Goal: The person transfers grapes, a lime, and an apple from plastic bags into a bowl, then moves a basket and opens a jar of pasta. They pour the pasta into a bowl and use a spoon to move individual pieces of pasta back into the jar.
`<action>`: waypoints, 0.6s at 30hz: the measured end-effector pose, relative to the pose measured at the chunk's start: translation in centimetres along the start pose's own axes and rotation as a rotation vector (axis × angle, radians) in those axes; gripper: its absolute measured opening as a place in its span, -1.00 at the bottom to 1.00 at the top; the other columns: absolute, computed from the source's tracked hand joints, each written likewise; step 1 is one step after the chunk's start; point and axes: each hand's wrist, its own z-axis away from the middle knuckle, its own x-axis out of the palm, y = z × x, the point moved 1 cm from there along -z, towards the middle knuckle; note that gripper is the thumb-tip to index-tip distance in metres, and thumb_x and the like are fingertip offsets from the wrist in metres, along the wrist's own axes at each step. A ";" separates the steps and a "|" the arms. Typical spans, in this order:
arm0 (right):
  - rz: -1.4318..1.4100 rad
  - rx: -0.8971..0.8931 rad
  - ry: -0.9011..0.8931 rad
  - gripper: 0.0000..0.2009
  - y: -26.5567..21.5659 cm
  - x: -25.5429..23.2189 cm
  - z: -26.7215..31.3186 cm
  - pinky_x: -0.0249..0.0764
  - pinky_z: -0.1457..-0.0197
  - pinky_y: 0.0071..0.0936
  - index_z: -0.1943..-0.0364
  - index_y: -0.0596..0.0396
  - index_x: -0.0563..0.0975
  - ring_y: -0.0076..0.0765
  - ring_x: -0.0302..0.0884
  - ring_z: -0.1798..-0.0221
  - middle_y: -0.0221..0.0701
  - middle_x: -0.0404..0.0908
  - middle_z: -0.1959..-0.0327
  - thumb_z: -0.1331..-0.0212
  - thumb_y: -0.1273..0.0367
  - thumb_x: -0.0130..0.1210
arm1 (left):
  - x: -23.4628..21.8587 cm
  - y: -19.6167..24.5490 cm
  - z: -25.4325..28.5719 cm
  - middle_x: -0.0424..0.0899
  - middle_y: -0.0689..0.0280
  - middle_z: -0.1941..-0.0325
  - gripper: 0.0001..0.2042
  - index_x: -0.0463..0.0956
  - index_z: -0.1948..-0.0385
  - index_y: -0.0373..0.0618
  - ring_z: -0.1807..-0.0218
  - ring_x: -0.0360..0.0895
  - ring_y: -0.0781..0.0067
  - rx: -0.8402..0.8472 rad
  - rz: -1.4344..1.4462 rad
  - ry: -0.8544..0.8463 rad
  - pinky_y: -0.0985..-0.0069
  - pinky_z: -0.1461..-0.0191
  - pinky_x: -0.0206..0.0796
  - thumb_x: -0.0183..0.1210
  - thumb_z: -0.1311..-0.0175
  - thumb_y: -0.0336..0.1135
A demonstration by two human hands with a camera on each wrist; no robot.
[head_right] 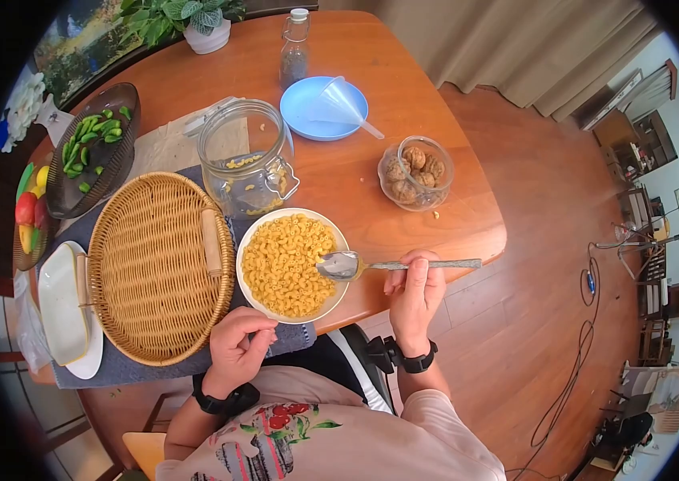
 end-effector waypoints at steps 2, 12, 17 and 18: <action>-0.073 0.090 0.023 -0.77 0.3 0.0 0.0 0.17 0.63 -0.67 0.36 0.09 0.34 -0.58 0.19 0.67 -0.49 0.24 0.68 -0.32 0.24 -0.22 | 0.0 0.0 0.0 0.53 0.24 0.45 -0.87 0.50 0.35 -0.25 0.49 0.47 0.51 -0.001 0.001 -0.001 0.65 0.42 0.31 0.10 -0.06 -0.60; -0.219 0.186 0.065 -0.79 0.5 -0.1 -0.3 0.16 0.62 -0.66 0.35 0.06 0.33 -0.56 0.20 0.67 -0.49 0.25 0.66 -0.33 0.25 -0.24 | 0.0 0.1 -0.1 0.52 0.25 0.46 -0.87 0.51 0.35 -0.24 0.49 0.47 0.50 0.003 -0.003 -0.004 0.64 0.42 0.31 0.10 -0.05 -0.60; -0.318 0.158 0.058 -0.79 -0.6 0.9 -1.0 0.13 0.62 -0.67 0.35 0.07 0.34 -0.55 0.17 0.67 -0.48 0.25 0.65 -0.33 0.26 -0.25 | -0.1 -0.2 -0.2 0.52 0.21 0.41 -0.89 0.48 0.35 -0.27 0.50 0.49 0.56 0.085 -0.021 -0.021 0.73 0.53 0.27 0.05 -0.10 -0.60; -0.321 0.156 0.054 -0.79 -1.0 1.2 -1.3 0.13 0.62 -0.67 0.35 0.07 0.34 -0.55 0.17 0.67 -0.48 0.25 0.65 -0.33 0.26 -0.25 | -0.1 -0.2 -0.2 0.52 0.21 0.41 -0.89 0.48 0.34 -0.27 0.50 0.49 0.56 0.080 -0.020 -0.022 0.74 0.54 0.26 0.05 -0.10 -0.60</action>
